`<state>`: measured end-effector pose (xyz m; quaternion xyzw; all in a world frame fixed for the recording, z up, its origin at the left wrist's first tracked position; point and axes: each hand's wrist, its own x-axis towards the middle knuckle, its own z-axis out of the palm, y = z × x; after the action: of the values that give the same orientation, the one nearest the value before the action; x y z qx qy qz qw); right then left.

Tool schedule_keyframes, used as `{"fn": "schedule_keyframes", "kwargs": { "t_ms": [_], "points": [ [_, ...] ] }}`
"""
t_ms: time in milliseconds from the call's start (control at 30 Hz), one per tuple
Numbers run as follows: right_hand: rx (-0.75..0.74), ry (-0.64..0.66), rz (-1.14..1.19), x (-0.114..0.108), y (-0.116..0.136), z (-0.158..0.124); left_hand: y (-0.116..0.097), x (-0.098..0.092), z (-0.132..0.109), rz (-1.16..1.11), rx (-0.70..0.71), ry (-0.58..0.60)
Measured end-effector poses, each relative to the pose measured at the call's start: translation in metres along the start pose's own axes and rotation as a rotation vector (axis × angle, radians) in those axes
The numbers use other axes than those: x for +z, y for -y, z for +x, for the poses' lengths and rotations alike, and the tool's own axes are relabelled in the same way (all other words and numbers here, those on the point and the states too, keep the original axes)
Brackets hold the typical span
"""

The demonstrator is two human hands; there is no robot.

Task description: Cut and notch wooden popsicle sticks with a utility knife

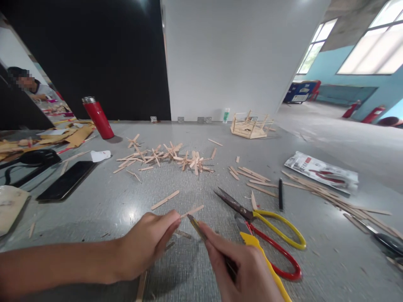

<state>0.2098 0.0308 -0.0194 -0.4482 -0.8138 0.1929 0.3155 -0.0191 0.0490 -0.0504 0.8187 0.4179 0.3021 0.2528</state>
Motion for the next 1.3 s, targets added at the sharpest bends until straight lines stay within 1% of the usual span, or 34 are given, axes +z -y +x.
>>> {"fn": "schedule_keyframes", "kwargs": {
  "t_ms": [33,100,267,400,500,567,633,767,867,933,967,1033,1067,1133,1167,1233,1267,1300],
  "points": [
    [0.042,0.026,0.033,0.002,-0.001,0.004,0.004,0.003,0.002,-0.021,-0.049,0.009],
    [0.089,0.041,0.059,0.006,-0.003,0.009,0.011,0.007,0.004,-0.041,-0.102,0.0],
    [0.087,0.02,0.021,0.01,-0.004,0.007,0.015,0.009,0.005,-0.088,-0.114,-0.016],
    [0.157,0.056,0.131,0.01,-0.004,0.007,0.014,0.009,0.003,-0.118,-0.126,-0.024],
    [0.283,0.094,0.255,0.011,-0.004,0.009,0.013,0.009,0.003,-0.128,-0.14,-0.033],
    [0.366,0.118,0.299,0.012,-0.004,0.009,0.012,0.01,0.004,-0.129,-0.148,-0.049],
    [0.347,0.12,0.272,0.014,-0.002,0.008,0.012,0.01,0.005,-0.13,-0.147,-0.056],
    [0.167,0.035,0.116,0.016,0.002,0.007,0.012,0.011,0.005,-0.134,-0.128,-0.048],
    [0.155,0.015,0.118,0.016,0.004,0.011,0.014,0.011,0.005,-0.129,-0.125,-0.052],
    [0.227,0.048,0.2,0.015,0.004,0.014,0.015,0.012,0.004,-0.124,-0.129,-0.052],
    [0.297,0.087,0.274,0.014,0.004,0.015,0.015,0.012,0.004,-0.121,-0.132,-0.049],
    [0.496,0.178,0.484,0.012,0.004,0.015,0.016,0.012,0.003,-0.116,-0.141,-0.043],
    [0.602,0.202,0.6,0.011,0.005,0.015,0.016,0.012,0.003,-0.114,-0.144,-0.04],
    [0.754,0.196,0.79,0.009,0.007,0.015,0.016,0.013,0.003,-0.107,-0.147,-0.039],
    [0.789,0.176,0.843,0.008,0.007,0.014,0.016,0.013,0.003,-0.102,-0.147,-0.041],
    [0.776,0.166,0.825,0.008,0.007,0.014,0.015,0.014,0.003,-0.09,-0.153,-0.048],
    [0.726,0.177,0.754,0.008,0.007,0.014,0.014,0.014,0.004,-0.084,-0.158,-0.054],
    [0.643,0.177,0.645,0.008,0.006,0.013,0.014,0.014,0.004,-0.079,-0.164,-0.06]
  ]
}}
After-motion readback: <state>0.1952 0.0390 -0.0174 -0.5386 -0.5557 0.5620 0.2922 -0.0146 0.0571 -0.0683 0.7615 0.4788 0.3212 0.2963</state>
